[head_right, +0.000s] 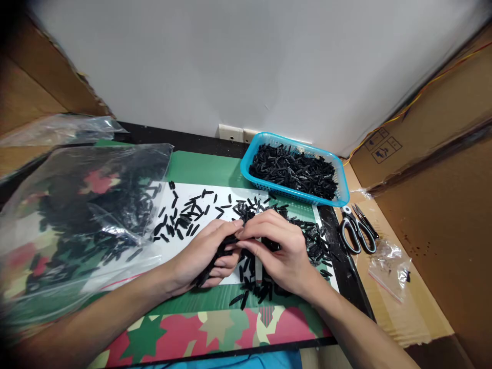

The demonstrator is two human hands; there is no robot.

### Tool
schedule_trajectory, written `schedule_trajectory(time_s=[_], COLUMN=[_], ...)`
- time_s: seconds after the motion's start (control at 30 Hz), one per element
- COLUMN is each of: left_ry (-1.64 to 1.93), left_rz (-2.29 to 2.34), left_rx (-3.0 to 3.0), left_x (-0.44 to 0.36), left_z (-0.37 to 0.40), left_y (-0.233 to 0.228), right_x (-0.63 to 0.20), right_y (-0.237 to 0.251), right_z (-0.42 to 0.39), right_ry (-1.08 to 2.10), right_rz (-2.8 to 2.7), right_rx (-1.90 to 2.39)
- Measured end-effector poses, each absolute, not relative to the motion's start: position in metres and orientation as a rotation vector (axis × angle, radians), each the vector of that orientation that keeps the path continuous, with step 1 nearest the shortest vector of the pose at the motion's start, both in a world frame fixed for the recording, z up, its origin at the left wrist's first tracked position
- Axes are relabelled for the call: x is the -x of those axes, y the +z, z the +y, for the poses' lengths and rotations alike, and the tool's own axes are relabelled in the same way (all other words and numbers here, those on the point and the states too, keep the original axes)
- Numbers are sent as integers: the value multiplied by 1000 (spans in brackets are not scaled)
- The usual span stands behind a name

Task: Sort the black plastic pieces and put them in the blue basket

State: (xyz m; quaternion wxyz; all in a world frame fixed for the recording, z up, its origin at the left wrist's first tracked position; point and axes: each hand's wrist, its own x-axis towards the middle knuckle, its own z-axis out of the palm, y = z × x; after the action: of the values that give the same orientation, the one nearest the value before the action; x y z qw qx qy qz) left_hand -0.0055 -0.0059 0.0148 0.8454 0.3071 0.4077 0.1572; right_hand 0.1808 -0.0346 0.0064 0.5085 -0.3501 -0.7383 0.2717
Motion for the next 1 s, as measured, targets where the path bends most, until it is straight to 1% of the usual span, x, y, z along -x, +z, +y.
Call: schedule_trajectory(time_s=[0.17,0.37,0.5,0.7,1.0], left_ry=[352,364,382,440,444], left_rz=[747,654,654,658,681], left_rx=[-632,-642,-630,-638,-615], left_x=[10,11,11,12,13], left_z=[-1,-2,-2,-2,-1], left_y=[21,18,17,16,15], right_x=[-186,-186,-186,-185,-186], right_y=[5,6,6,7,9], right_z=[-31,-31,-32,-33,-31], right_ry=[631,610,613,743,730], right_rz=[-1670,-1692,-1719,-1668,-1690], right_rx=[838,857,876,1052,1070])
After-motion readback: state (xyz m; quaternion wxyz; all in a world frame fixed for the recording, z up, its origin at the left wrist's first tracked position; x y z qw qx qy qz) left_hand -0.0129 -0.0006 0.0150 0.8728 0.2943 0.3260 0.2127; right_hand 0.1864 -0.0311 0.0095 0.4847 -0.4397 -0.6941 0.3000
